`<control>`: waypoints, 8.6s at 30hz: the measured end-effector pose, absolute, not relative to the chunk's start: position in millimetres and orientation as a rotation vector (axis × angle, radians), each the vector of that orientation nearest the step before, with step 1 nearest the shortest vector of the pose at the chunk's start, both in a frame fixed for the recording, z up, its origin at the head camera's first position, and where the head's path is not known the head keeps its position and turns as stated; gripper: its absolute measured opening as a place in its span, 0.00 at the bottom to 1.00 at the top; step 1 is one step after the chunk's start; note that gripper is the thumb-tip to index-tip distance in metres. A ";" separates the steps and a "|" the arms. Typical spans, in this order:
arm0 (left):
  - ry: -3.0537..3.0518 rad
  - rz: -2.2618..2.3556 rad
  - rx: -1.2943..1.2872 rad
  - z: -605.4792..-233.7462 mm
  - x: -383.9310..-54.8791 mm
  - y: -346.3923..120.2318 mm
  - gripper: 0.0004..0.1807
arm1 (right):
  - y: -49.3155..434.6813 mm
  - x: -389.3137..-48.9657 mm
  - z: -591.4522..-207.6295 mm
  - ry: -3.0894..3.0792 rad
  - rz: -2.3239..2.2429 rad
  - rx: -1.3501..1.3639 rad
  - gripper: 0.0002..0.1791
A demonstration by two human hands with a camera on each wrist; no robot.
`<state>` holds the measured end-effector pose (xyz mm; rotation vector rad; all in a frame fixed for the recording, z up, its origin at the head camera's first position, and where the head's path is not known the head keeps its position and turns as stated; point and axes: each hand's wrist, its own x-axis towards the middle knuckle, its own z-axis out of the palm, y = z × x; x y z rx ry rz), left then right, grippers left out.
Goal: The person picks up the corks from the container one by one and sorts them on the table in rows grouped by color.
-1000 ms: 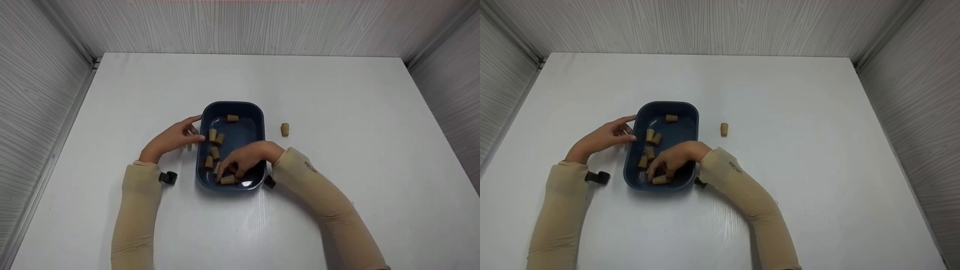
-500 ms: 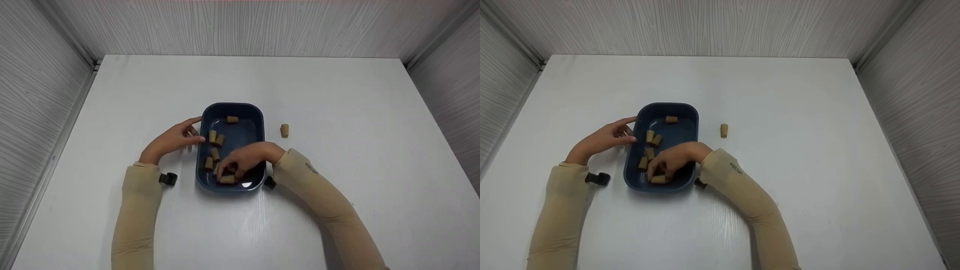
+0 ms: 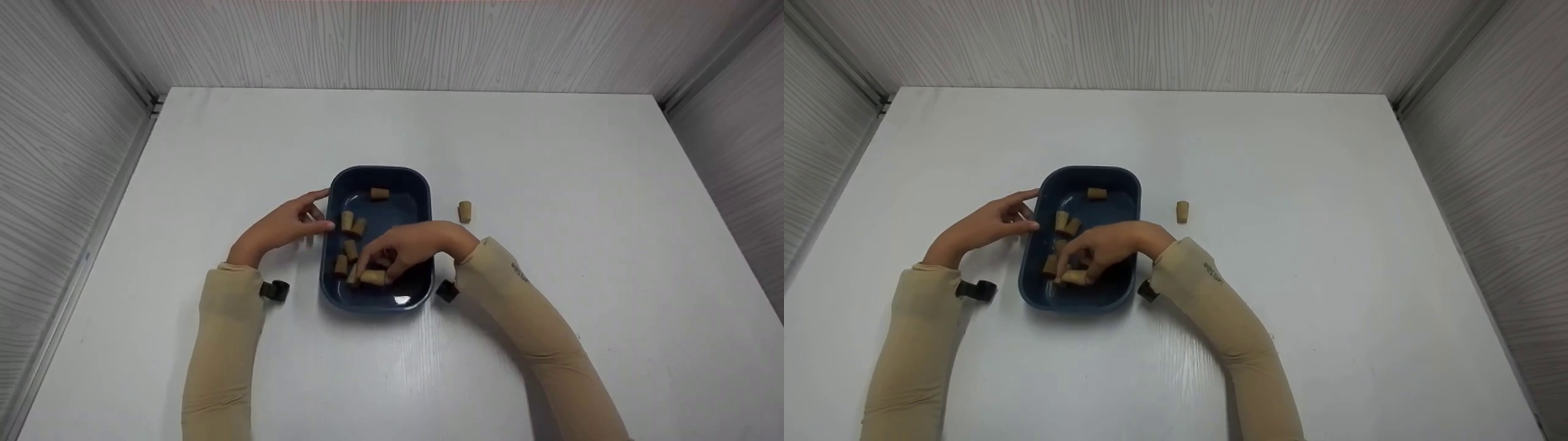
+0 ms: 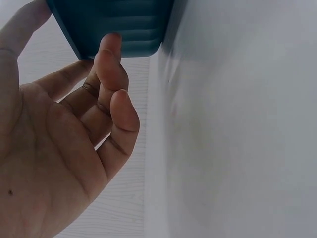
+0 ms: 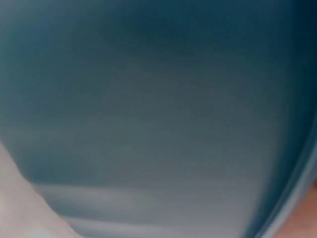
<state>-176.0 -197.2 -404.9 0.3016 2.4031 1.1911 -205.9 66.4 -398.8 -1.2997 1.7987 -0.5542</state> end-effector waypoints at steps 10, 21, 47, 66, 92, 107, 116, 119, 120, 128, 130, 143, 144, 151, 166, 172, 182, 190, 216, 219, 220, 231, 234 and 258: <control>2.395 1.223 0.313 -426.9 -184.4 -204.6 0.42 | 80.2 -210.1 -391.7 1.816 -0.678 -1.353 0.20; 2.418 1.200 0.302 -425.8 -186.4 -204.6 0.42 | 104.8 -219.6 -371.3 2.019 -0.799 -1.309 0.20; 2.420 1.188 0.306 -428.2 -185.7 -204.2 0.43 | 193.1 -226.4 -378.0 2.345 -1.126 -0.959 0.21; 2.417 1.192 0.293 -426.7 -184.8 -206.3 0.43 | 258.0 -229.6 -405.3 2.438 -1.077 -0.783 0.21; 2.390 1.215 0.286 -425.7 -182.8 -205.1 0.43 | 264.5 -234.4 -427.9 2.479 -0.711 -0.657 0.21; 2.398 1.175 0.260 -423.0 -184.0 -202.0 0.41 | 271.2 -237.3 -431.2 2.473 -0.674 -0.616 0.20; 2.405 1.188 0.270 -427.3 -186.5 -204.4 0.43 | 269.8 -236.9 -427.8 2.469 -0.663 -0.593 0.26; 2.404 1.185 0.280 -427.1 -185.2 -204.7 0.44 | 269.3 -236.9 -429.2 2.463 -0.654 -0.567 0.27; 2.404 1.182 0.281 -426.9 -184.9 -204.8 0.44 | 269.3 -236.9 -429.8 2.465 -0.651 -0.553 0.27; 2.407 1.176 0.285 -427.6 -184.8 -205.2 0.44 | 271.0 -236.1 -431.5 2.496 -0.638 -0.521 0.25; 2.402 1.181 0.281 -427.8 -184.7 -205.3 0.44 | 270.5 -235.5 -430.4 2.497 -0.642 -0.536 0.25; 2.404 1.189 0.282 -426.2 -183.5 -204.6 0.43 | 266.4 -230.3 -427.1 2.464 -0.651 -0.622 0.25; 2.403 1.190 0.285 -426.0 -183.6 -204.7 0.43 | 266.0 -230.2 -426.9 2.461 -0.653 -0.623 0.25; 2.400 1.198 0.299 -425.2 -184.9 -204.9 0.43 | 263.5 -231.3 -428.3 2.451 -0.658 -0.632 0.27; 2.398 1.198 0.296 -427.4 -186.5 -205.9 0.43 | 266.2 -232.7 -429.3 2.456 -0.693 -0.561 0.27; 2.397 1.195 0.290 -426.7 -185.6 -206.5 0.44 | 264.0 -232.6 -430.3 2.483 -0.702 -0.546 0.21; 2.403 1.179 0.293 -427.3 -186.5 -206.0 0.44 | 265.3 -233.3 -431.4 2.510 -0.729 -0.590 0.15; 2.394 1.194 0.300 -426.6 -185.1 -206.6 0.43 | 266.2 -231.6 -431.8 2.487 -0.741 -0.609 0.14; 2.382 1.181 0.287 -428.5 -185.9 -205.7 0.44 | 258.0 -229.0 -430.8 2.482 -0.620 -0.514 0.24; 2.386 1.175 0.294 -429.1 -186.5 -205.9 0.44 | 256.0 -228.9 -430.9 2.482 -0.620 -0.538 0.27; 2.389 1.173 0.295 -429.2 -186.7 -205.9 0.44 | 255.0 -228.8 -430.7 2.482 -0.614 -0.543 0.28; 2.403 1.149 0.301 -427.2 -186.5 -204.7 0.44 | 238.0 -220.2 -429.2 2.536 -0.467 -0.569 0.28; 2.406 1.145 0.305 -427.2 -187.0 -204.6 0.44 | 234.7 -219.7 -430.9 2.557 -0.443 -0.566 0.27; 2.395 1.167 0.301 -428.2 -186.2 -207.0 0.42 | 220.0 -217.8 -431.3 2.617 -0.418 -0.589 0.25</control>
